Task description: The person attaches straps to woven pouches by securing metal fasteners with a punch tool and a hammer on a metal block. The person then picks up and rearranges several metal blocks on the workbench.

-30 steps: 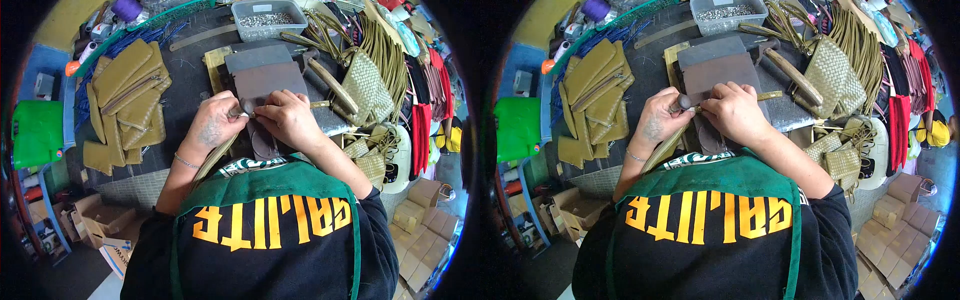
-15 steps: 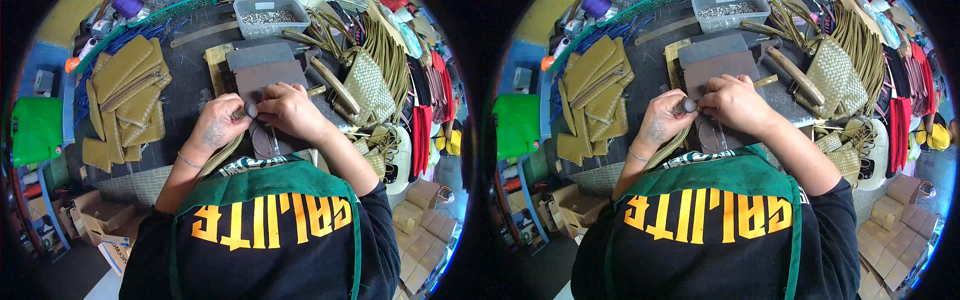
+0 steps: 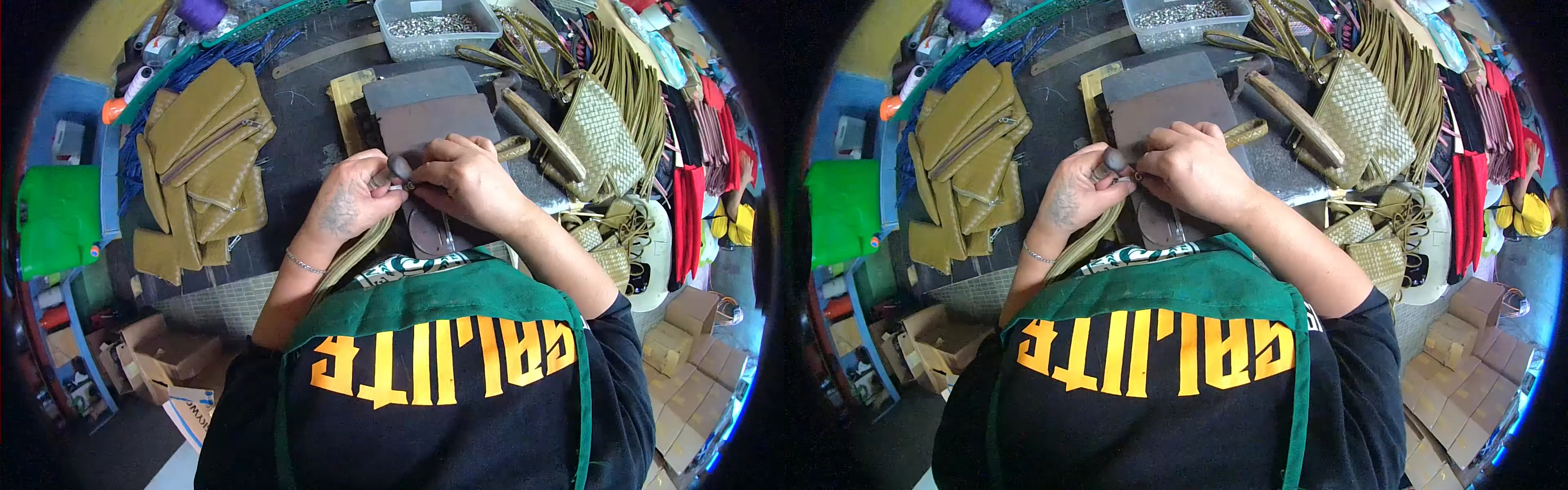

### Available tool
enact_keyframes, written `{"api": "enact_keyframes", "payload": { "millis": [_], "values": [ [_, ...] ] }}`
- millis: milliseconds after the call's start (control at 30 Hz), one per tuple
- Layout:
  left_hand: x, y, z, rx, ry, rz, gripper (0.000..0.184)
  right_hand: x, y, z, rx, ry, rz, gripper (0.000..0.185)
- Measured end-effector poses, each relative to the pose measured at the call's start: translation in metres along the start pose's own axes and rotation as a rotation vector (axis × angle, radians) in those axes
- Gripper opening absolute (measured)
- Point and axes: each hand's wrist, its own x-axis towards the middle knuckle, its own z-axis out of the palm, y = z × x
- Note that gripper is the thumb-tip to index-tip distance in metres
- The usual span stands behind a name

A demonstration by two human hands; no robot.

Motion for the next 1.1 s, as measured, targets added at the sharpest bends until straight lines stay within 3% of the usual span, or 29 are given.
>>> {"api": "enact_keyframes", "payload": {
  "millis": [33, 167, 233, 367, 433, 700, 800, 867, 1100],
  "values": [
    [0.0, -0.001, -0.001, -0.002, -0.004, 0.003, 0.018, 0.001, 0.0, -0.002, -0.004, -0.024, -0.006, 0.011],
    [0.004, -0.014, -0.008, -0.628, 0.113, 0.146, 0.011, 0.004, 0.0, -0.005, -0.005, -0.06, -0.01, 0.011],
    [0.007, -0.016, -0.003, -0.557, 0.194, 0.286, 0.017, 0.005, 0.001, -0.006, -0.007, -0.101, -0.005, 0.012],
    [-0.001, -0.008, 0.003, -0.568, 0.027, 0.112, 0.018, 0.004, 0.001, -0.004, -0.014, -0.104, 0.029, 0.012],
    [0.001, -0.009, 0.001, -0.245, -0.05, 0.255, 0.018, 0.004, 0.001, -0.003, 0.016, -0.057, 0.004, 0.012],
    [0.002, -0.011, 0.005, -0.175, 0.02, 0.268, 0.018, 0.004, 0.003, -0.002, 0.014, -0.088, 0.023, 0.014],
    [0.003, -0.008, 0.004, -0.049, 0.058, 0.312, 0.02, 0.004, 0.004, -0.002, 0.029, -0.08, 0.029, 0.016],
    [0.006, -0.003, 0.002, 0.192, 0.051, 0.438, 0.02, 0.004, 0.004, -0.001, 0.039, -0.082, 0.045, 0.017],
    [0.005, 0.007, 0.007, 0.325, 0.055, 0.365, 0.019, 0.007, 0.007, -0.012, 0.201, -0.112, 0.123, 0.034]
  ]
}}
